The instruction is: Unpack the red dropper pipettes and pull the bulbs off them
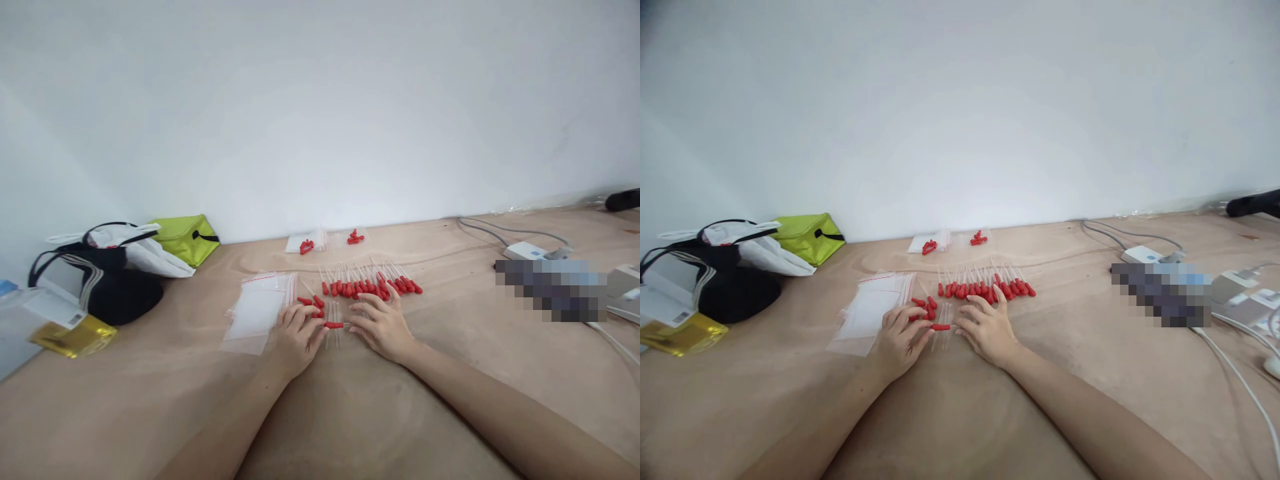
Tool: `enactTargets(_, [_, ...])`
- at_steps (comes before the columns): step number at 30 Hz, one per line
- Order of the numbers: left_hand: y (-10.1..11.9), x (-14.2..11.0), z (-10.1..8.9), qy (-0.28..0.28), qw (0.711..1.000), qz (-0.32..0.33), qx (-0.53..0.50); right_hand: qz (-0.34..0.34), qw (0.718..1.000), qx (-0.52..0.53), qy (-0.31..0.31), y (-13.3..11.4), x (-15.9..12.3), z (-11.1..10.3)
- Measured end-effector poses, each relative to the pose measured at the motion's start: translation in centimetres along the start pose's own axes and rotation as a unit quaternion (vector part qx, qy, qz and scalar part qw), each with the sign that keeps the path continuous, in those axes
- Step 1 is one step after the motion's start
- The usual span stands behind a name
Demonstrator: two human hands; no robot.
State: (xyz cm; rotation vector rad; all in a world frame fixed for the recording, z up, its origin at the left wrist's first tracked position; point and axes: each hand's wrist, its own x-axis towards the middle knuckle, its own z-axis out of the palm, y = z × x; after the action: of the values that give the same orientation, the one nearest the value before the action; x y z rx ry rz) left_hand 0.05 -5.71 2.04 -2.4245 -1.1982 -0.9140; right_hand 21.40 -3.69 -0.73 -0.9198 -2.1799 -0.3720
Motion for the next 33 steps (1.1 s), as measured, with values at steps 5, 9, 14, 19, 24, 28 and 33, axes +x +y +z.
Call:
enactTargets(5, [0.4, 0.6, 0.1, -0.020, 0.999, 0.022, -0.012, 0.000, 0.999, 0.032, 0.011, -0.3, 0.2, -0.1])
enactTargets(9, [0.5, 0.7, 1.2, -0.014, 0.997, 0.074, -0.035, -0.015, 0.998, 0.059, 0.027, -0.7, 0.1, -0.3])
enactTargets(14, [0.4, 0.3, 1.5, -0.006, 0.993, 0.096, -0.062, -0.035, 0.996, 0.068, 0.045, -0.8, -0.1, -0.7])
enactTargets(19, [0.4, 0.1, 0.9, -0.009, 0.992, 0.110, -0.062, -0.047, 0.997, 0.053, 0.036, -0.9, -0.4, -0.9])
enactTargets(24, [0.5, 0.0, 0.7, -0.004, 0.991, 0.109, -0.071, -0.054, 0.996, 0.064, 0.039, -0.8, -0.6, -0.7])
enactTargets(28, [0.5, -0.2, 0.9, 0.014, 0.990, 0.115, -0.085, -0.056, 0.995, 0.075, 0.037, -0.9, -0.6, -0.9])
enactTargets(33, [0.5, -0.4, 1.2, 0.013, 0.990, 0.108, -0.089, -0.056, 0.995, 0.072, 0.032, -1.0, -0.7, -1.1])
